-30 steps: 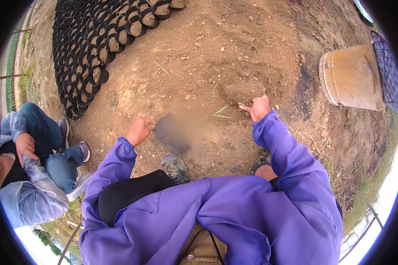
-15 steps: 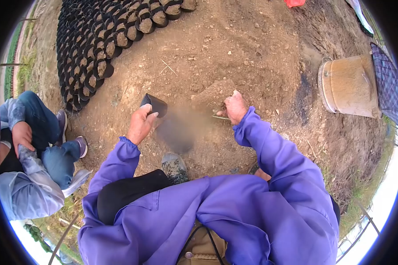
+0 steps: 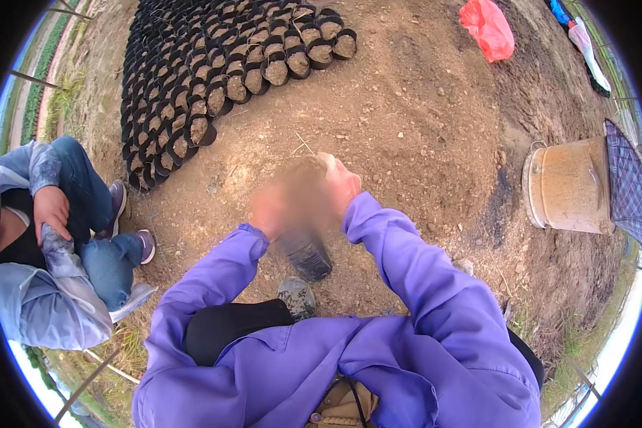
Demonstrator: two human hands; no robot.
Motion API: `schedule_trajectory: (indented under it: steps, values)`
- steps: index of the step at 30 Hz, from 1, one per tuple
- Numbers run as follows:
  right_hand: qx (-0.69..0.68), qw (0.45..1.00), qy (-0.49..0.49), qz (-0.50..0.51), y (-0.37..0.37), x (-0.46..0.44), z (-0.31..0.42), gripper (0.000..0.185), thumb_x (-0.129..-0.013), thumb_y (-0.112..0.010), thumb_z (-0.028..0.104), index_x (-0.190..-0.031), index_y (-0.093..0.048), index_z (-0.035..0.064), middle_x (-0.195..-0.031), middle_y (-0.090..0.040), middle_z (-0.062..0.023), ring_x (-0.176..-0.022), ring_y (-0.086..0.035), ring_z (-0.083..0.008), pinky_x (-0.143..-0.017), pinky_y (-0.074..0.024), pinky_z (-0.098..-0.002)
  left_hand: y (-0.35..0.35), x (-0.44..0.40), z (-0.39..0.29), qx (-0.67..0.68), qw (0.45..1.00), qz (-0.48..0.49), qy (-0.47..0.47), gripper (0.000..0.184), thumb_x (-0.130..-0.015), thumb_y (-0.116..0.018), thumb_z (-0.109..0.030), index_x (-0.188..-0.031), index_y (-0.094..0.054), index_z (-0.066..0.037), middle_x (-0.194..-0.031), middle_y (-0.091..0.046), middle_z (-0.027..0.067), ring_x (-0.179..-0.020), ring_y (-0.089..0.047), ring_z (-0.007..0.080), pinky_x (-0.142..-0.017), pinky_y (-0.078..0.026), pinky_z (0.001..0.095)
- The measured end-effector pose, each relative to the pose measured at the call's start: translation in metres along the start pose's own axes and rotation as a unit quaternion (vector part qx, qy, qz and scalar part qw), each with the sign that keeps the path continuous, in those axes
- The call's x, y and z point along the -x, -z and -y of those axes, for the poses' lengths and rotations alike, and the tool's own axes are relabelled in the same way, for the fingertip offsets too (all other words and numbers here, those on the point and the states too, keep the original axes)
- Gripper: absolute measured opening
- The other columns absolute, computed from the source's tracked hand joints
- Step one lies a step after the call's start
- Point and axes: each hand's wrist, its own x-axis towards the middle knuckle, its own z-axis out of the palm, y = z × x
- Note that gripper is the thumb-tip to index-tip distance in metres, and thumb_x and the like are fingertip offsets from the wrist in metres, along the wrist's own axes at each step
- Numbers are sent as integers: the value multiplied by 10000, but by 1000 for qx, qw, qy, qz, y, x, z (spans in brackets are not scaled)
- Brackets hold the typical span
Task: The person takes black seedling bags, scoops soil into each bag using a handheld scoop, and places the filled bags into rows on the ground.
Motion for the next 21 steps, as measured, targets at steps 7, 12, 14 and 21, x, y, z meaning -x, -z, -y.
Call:
schedule_trajectory:
  steps: [7, 12, 14, 21]
  values:
    - [-483, 808, -333, -54, 35, 29, -49, 307, -905, -429, 35, -1212, -428, 47, -972, -648, -117, -656, -663, -183, -430, -527, -219, -8, -7, 6, 11, 997, 48, 57, 134, -763, -638, -207, -748, -588, -85, -809, -563, 110, -792, -587, 304, -666, -461, 425]
    - [-465, 744, -479, -29, 52, 91, -82, 275, -902, -412, 43, -1175, -450, 32, -916, -647, -136, -619, -648, -206, -442, -543, -264, 3, -26, 50, 77, 981, -58, 168, 161, -787, -649, -219, -792, -568, -79, -830, -574, 122, -801, -588, 326, -673, -458, 433]
    - [-476, 705, -525, -29, 57, 105, -88, 254, -904, -401, 50, -1143, -472, 3, -914, -646, -142, -634, -648, -216, -478, -555, -285, 20, -43, 80, 95, 966, -150, 186, 178, -769, -666, -178, -807, -546, -52, -855, -573, 145, -826, -579, 356, -696, -458, 443]
    - [-543, 573, -554, -264, 61, 54, -194, 232, -907, -327, 48, -1086, -419, -68, -1006, -576, -224, -817, -644, -330, -665, -591, -407, 11, -90, 200, -57, 970, -82, 220, 283, -729, -723, -150, -897, -539, -14, -914, -577, 217, -912, -565, 406, -752, -452, 463]
